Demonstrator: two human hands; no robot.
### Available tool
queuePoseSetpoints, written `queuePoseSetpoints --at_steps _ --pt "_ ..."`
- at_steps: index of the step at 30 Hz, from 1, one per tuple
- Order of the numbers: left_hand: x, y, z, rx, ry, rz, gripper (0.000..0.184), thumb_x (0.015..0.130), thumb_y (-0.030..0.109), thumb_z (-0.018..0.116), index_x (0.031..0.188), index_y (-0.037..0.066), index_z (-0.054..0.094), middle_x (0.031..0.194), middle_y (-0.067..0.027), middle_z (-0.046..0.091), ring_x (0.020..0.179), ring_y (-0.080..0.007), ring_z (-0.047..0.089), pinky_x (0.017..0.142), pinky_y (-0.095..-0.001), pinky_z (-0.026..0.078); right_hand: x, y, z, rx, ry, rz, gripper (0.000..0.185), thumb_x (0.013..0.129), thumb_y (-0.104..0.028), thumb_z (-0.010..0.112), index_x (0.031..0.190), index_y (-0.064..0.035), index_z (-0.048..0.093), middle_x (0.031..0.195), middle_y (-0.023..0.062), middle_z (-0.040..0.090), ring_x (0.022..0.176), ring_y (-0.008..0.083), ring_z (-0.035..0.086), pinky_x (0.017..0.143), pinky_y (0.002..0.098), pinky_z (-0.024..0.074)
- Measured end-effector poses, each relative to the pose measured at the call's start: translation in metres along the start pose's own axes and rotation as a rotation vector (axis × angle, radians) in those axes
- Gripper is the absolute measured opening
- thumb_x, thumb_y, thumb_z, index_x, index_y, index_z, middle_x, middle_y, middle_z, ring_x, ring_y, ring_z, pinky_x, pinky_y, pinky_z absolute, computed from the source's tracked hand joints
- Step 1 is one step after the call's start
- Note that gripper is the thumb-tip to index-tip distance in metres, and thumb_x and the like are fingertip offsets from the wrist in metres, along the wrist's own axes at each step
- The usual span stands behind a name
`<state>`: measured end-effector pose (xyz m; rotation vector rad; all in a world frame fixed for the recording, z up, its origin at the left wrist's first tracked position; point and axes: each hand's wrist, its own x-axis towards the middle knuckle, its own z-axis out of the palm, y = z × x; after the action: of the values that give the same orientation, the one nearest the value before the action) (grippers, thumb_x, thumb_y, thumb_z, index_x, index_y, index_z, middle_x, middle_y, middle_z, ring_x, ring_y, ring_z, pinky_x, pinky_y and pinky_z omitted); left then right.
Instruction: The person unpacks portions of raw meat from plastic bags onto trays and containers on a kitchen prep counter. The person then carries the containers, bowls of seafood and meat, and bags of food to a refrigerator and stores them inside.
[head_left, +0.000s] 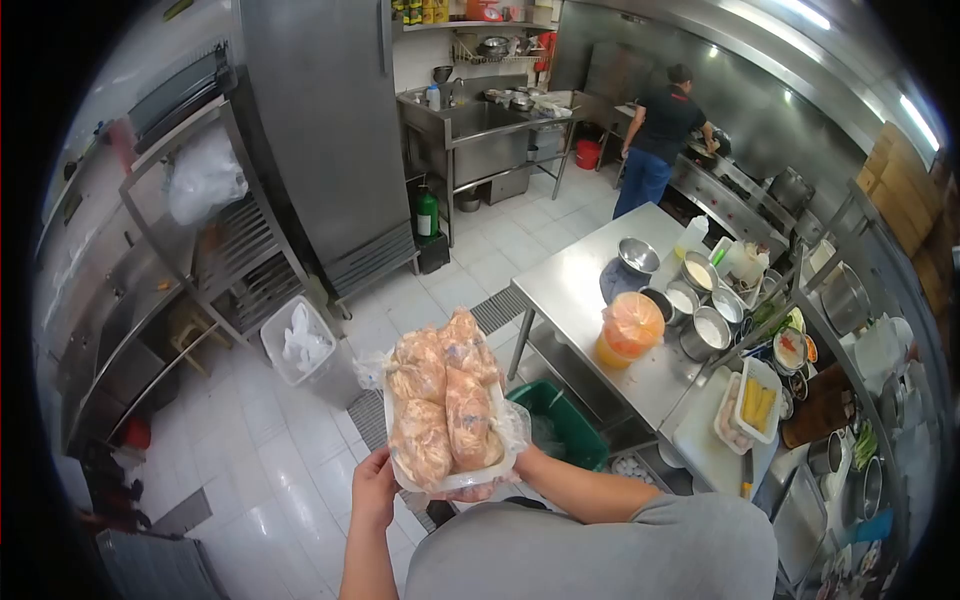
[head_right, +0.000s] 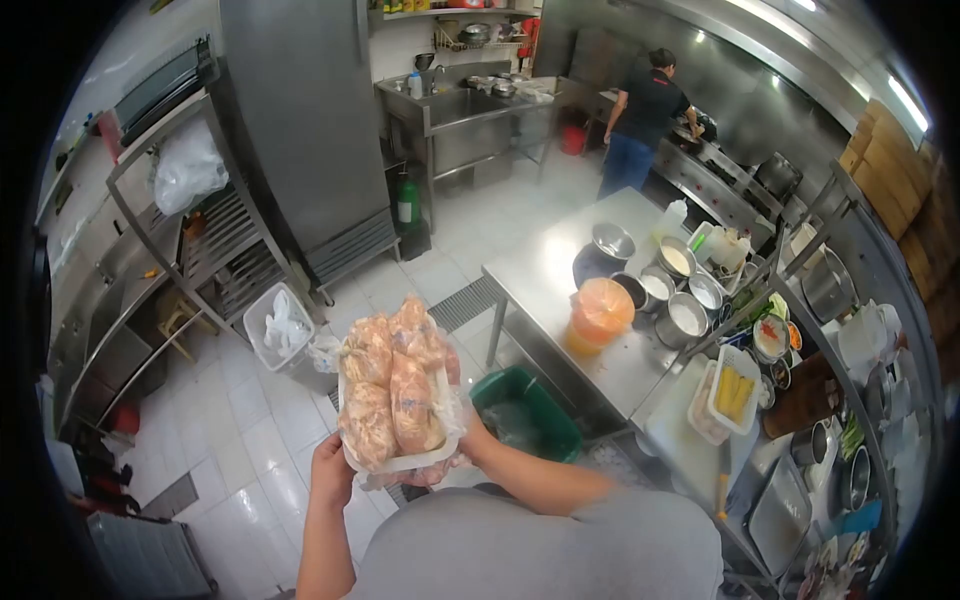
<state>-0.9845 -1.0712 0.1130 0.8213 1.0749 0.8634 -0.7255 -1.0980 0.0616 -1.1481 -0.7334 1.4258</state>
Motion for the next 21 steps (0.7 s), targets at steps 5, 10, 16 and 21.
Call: queuePoseSetpoints --at_steps 5,10,16,21 --pt "0.088 0.029 -0.033 0.037 -0.154 -0.197 0.021 0.096 0.012 0.063 0.112 -0.002 0.064 0.100 -0.0072 0.070 0.087 -0.0162 0.069 0.074 -0.0321 0.057 0.058 -0.005 0.030 0.044 0.074 -0.014 0.033 0.101 -0.023 0.056 0.128 -0.0053 0.059 0.120 0.0095 0.065 0.110 0.0232 0.062 0.095 0.0396 0.0495" --pt "0.177 0.055 -0.030 0.028 -0.409 -0.269 0.017 0.095 0.011 0.064 0.108 0.001 0.062 0.099 -0.0054 0.069 0.086 -0.0157 0.068 0.076 -0.0324 0.057 0.117 -0.014 0.043 0.095 0.170 -0.041 0.033 0.101 -0.024 0.056 0.128 -0.0053 0.059 0.120 0.0095 0.065 0.111 0.0232 0.062 0.095 0.0397 0.0494" --pt "0.296 0.076 0.002 0.054 -0.559 -0.256 0.016 0.098 0.012 0.061 0.112 0.004 0.059 0.101 -0.0045 0.068 0.091 -0.0152 0.067 0.079 -0.0346 0.056 0.202 -0.032 0.020 0.151 0.279 -0.082 0.034 0.100 -0.024 0.056 0.129 -0.0054 0.059 0.120 0.0095 0.065 0.111 0.0232 0.062 0.095 0.0398 0.0493" --pt "0.366 0.119 0.036 0.175 -0.580 -0.221 0.027 0.101 0.018 0.057 0.124 0.003 0.057 0.108 -0.0061 0.067 0.098 -0.0166 0.064 0.084 -0.0334 0.054 0.275 -0.061 -0.015 0.176 0.348 -0.102 0.034 0.100 -0.024 0.056 0.129 -0.0055 0.059 0.121 0.0095 0.064 0.112 0.0233 0.061 0.095 0.0399 0.0492"
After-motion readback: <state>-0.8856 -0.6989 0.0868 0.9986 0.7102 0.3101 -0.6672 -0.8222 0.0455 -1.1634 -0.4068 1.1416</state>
